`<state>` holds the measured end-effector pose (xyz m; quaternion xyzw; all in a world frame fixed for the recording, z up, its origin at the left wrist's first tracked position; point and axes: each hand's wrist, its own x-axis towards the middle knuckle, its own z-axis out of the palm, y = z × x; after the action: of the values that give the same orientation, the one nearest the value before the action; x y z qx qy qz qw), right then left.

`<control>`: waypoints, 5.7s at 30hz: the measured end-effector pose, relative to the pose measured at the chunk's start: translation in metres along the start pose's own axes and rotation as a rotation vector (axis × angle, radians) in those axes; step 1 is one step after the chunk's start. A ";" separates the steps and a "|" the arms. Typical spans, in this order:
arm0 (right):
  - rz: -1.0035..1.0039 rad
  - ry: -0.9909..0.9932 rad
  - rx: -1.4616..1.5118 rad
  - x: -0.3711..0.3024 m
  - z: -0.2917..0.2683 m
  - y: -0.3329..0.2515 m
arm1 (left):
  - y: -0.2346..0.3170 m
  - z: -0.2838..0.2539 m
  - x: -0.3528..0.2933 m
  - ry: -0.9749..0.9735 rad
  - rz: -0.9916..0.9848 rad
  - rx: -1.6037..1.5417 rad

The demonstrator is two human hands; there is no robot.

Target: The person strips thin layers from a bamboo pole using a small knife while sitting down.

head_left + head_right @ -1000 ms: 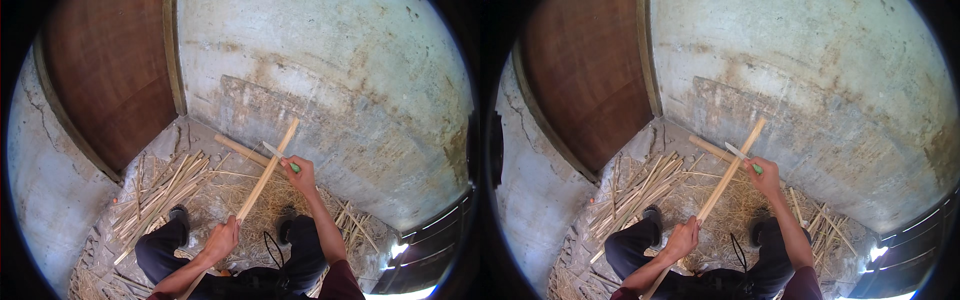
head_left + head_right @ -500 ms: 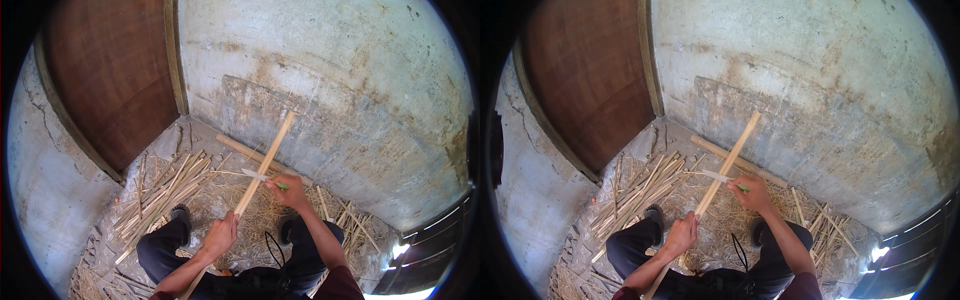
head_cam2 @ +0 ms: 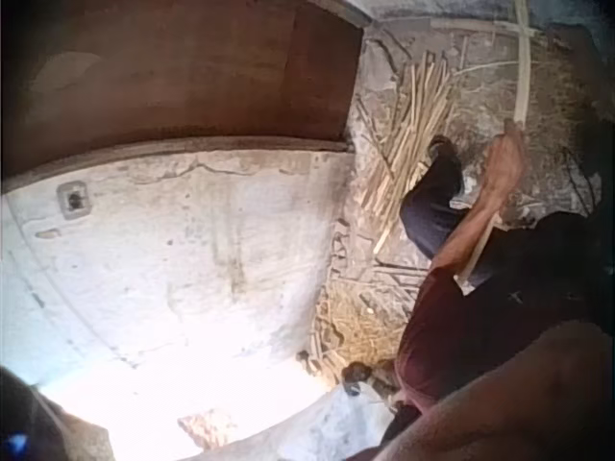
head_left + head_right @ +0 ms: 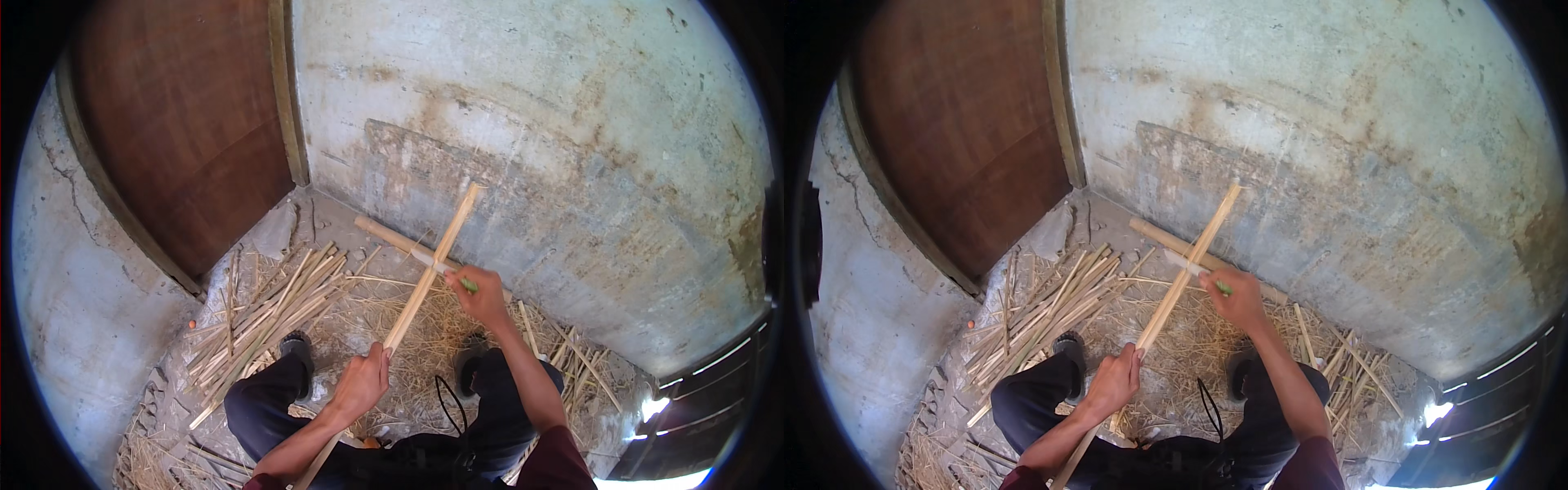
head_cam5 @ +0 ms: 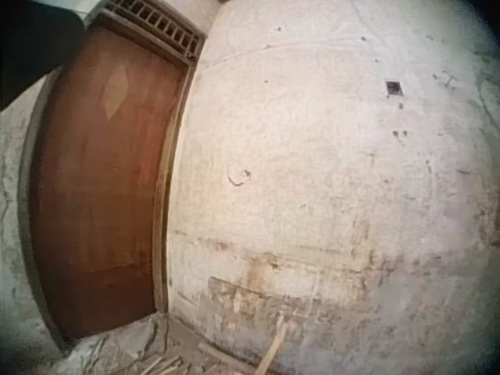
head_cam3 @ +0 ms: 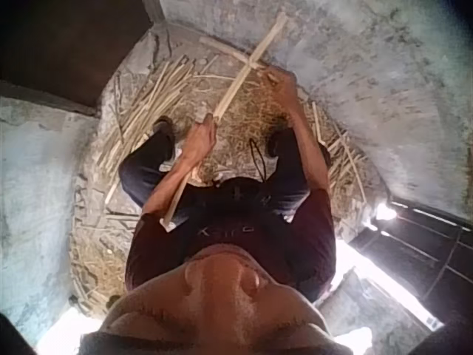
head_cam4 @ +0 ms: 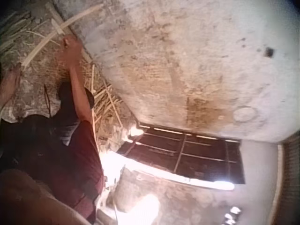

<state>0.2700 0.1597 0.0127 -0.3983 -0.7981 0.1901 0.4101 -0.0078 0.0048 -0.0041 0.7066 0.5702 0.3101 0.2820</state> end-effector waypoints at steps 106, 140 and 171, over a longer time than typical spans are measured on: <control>0.051 -0.080 -0.045 0.000 0.001 -0.042 | 0.017 -0.029 0.025 0.036 -0.090 -0.392; 0.227 -0.337 -0.001 -0.017 0.056 -0.064 | 0.002 -0.021 0.025 0.054 -0.085 0.111; 0.058 -0.179 -0.252 -0.018 0.081 -0.035 | 0.003 0.001 0.029 0.006 -0.093 0.270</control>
<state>0.1941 0.1262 -0.0221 -0.4511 -0.8372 0.1349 0.2782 -0.0003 0.0331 0.0008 0.7101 0.6396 0.2191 0.1968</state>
